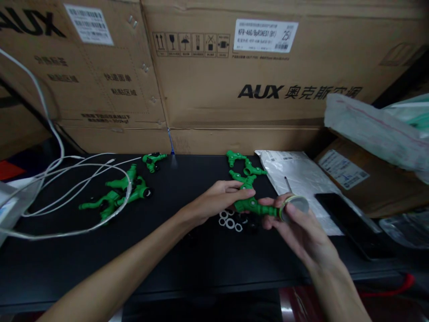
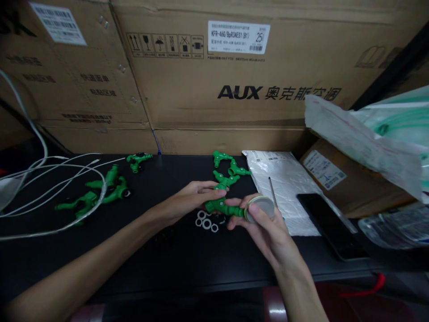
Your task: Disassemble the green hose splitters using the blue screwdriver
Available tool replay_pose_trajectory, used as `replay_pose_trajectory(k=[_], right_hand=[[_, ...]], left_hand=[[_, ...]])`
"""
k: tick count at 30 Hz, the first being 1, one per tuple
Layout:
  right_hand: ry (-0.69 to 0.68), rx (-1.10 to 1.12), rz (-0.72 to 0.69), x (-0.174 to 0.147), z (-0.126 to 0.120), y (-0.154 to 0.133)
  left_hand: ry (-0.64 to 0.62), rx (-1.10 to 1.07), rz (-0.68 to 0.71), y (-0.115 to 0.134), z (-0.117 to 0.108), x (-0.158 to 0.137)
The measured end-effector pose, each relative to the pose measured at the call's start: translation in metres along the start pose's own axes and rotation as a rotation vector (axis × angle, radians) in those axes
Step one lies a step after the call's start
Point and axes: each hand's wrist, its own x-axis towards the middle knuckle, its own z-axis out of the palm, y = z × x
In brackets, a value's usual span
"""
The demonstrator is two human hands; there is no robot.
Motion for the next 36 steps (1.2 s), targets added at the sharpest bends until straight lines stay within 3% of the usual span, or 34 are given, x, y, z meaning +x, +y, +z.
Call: replay_pose_trajectory(k=[4, 8, 12, 15, 19, 22, 25, 30, 36], right_hand=[[0.131, -0.116, -0.062, -0.01, -0.014, -0.001], [0.222, -0.341, -0.038, -0.033, -0.028, 0.005], [0.292, -0.701, 0.044, -0.053, -0.032, 0.023], [0.333, -0.832, 0.063, -0.056, -0.033, 0.036], [0.411, -0.832, 0.0, -0.051, -0.031, 0.046], [0.434, -0.73, -0.04, -0.049, -0.026, 0.048], [0.466, -0.655, 0.017, -0.052, -0.024, 0.047], [0.379, -0.682, 0.143, -0.059, -0.039, 0.042], [0.483, -0.798, 0.036, -0.05, -0.038, 0.043]], left_hand=[[0.136, 0.069, 0.056, -0.003, -0.022, -0.006], [0.364, 0.406, 0.137, -0.012, -0.053, 0.0], [0.48, 0.572, 0.122, -0.014, -0.072, 0.028], [0.544, 0.631, 0.068, -0.01, -0.08, 0.061], [0.572, 0.695, -0.052, -0.006, -0.082, 0.098], [0.594, 0.759, -0.088, -0.005, -0.077, 0.109], [0.609, 0.843, -0.061, -0.005, -0.071, 0.108], [0.542, 0.895, -0.011, -0.008, -0.075, 0.101], [0.459, 0.855, 0.07, -0.006, -0.089, 0.081]])
